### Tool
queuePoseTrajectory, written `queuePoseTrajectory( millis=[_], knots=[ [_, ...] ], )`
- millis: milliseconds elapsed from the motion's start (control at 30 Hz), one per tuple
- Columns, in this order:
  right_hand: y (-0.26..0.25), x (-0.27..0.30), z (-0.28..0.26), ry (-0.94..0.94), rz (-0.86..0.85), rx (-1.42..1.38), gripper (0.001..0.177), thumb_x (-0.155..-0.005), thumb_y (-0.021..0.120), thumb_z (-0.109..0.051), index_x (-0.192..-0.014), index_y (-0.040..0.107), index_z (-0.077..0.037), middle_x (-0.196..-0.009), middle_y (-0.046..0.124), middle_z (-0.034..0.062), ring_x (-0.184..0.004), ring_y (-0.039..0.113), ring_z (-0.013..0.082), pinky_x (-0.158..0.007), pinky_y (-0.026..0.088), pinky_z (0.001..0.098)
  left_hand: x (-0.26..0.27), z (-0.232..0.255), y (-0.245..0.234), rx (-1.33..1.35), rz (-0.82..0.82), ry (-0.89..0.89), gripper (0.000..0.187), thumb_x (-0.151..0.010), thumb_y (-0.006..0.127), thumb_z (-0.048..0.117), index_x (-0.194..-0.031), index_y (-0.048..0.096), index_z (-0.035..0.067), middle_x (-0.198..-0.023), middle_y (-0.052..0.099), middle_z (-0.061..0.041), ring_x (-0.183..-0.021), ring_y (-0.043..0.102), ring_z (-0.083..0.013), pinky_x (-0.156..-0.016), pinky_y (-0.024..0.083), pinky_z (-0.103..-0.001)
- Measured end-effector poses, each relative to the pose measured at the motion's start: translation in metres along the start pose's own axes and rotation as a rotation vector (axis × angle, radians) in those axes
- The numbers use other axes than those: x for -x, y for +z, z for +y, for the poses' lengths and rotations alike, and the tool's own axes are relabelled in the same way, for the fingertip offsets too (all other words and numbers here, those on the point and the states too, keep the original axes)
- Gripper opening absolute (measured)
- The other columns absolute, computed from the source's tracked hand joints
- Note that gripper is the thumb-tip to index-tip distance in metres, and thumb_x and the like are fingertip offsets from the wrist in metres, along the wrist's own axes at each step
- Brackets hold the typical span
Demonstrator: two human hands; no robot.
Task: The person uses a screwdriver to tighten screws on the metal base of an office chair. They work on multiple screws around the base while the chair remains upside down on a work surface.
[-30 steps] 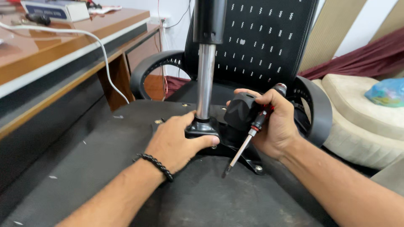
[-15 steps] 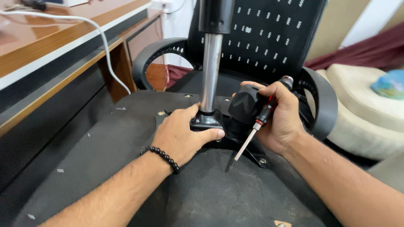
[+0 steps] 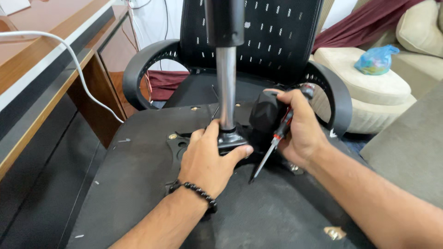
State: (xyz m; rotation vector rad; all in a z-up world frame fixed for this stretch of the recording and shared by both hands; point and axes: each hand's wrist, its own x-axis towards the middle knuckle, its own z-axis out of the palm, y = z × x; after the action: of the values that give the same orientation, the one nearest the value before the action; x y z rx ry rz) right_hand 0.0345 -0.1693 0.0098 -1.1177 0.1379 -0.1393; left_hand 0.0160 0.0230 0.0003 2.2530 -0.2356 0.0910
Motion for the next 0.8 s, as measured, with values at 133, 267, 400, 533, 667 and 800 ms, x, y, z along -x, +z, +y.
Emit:
queuePoseTrajectory(
  millis=[133, 267, 400, 533, 667, 800],
  knots=[
    [0.009, 0.002, -0.004, -0.045, -0.019, 0.021, 0.032, -0.089, 0.054, -0.033, -0.109, 0.067, -0.011, -0.088, 0.070, 0.0023, -0.082, 0.069, 0.0189, -0.081, 0.059, 0.0379, 0.002, 0.002, -0.005, 0.000, -0.014, -0.019, 0.076, -0.073, 0.080, 0.051, -0.134, 0.056, 0.013, -0.117, 0.062, -0.016, -0.105, 0.068, -0.0348, -0.088, 0.055, -0.045],
    [0.010, 0.004, 0.002, -0.084, -0.150, -0.033, 0.029, -0.094, 0.056, -0.032, -0.109, 0.062, -0.008, -0.091, 0.068, 0.0050, -0.083, 0.067, 0.0212, -0.080, 0.057, 0.0387, 0.002, -0.005, -0.007, 0.010, -0.005, -0.002, 0.081, -0.072, 0.080, 0.050, -0.141, 0.053, 0.018, -0.123, 0.060, -0.015, -0.107, 0.067, -0.0349, -0.087, 0.055, -0.046],
    [0.008, 0.011, 0.006, -0.033, -0.015, 0.019, 0.034, -0.087, 0.053, -0.032, -0.109, 0.068, -0.012, -0.088, 0.070, 0.0035, -0.082, 0.068, 0.0197, -0.079, 0.057, 0.0382, 0.006, -0.011, -0.004, 0.044, -0.006, 0.012, 0.079, -0.073, 0.079, 0.048, -0.143, 0.054, 0.020, -0.129, 0.059, -0.014, -0.108, 0.068, -0.0336, -0.088, 0.056, -0.045],
    [0.003, 0.016, 0.001, -0.029, -0.051, -0.004, 0.032, -0.088, 0.053, -0.032, -0.105, 0.070, -0.011, -0.089, 0.072, 0.0043, -0.084, 0.069, 0.0203, -0.082, 0.057, 0.0378, 0.011, -0.005, 0.005, -0.006, 0.003, -0.018, 0.081, -0.074, 0.080, 0.050, -0.143, 0.052, 0.019, -0.129, 0.057, -0.016, -0.109, 0.067, -0.0346, -0.090, 0.055, -0.045],
    [-0.014, 0.015, -0.010, 0.018, -0.040, 0.012, 0.029, -0.090, 0.055, -0.034, -0.095, 0.070, -0.010, -0.087, 0.073, 0.0050, -0.084, 0.070, 0.0213, -0.083, 0.058, 0.0390, 0.015, 0.008, 0.018, -0.006, 0.042, -0.017, 0.078, -0.072, 0.078, 0.050, -0.140, 0.055, 0.021, -0.126, 0.061, -0.011, -0.109, 0.067, -0.0316, -0.089, 0.055, -0.045],
    [-0.035, 0.006, -0.020, 0.074, -0.120, 0.016, 0.032, -0.086, 0.056, -0.037, -0.088, 0.072, -0.010, -0.086, 0.075, 0.0046, -0.084, 0.071, 0.0218, -0.083, 0.058, 0.0394, 0.015, 0.015, 0.031, -0.071, 0.104, 0.054, 0.072, -0.074, 0.077, 0.053, -0.135, 0.059, 0.020, -0.119, 0.065, -0.013, -0.110, 0.067, -0.0320, -0.093, 0.053, -0.044]
  ],
)
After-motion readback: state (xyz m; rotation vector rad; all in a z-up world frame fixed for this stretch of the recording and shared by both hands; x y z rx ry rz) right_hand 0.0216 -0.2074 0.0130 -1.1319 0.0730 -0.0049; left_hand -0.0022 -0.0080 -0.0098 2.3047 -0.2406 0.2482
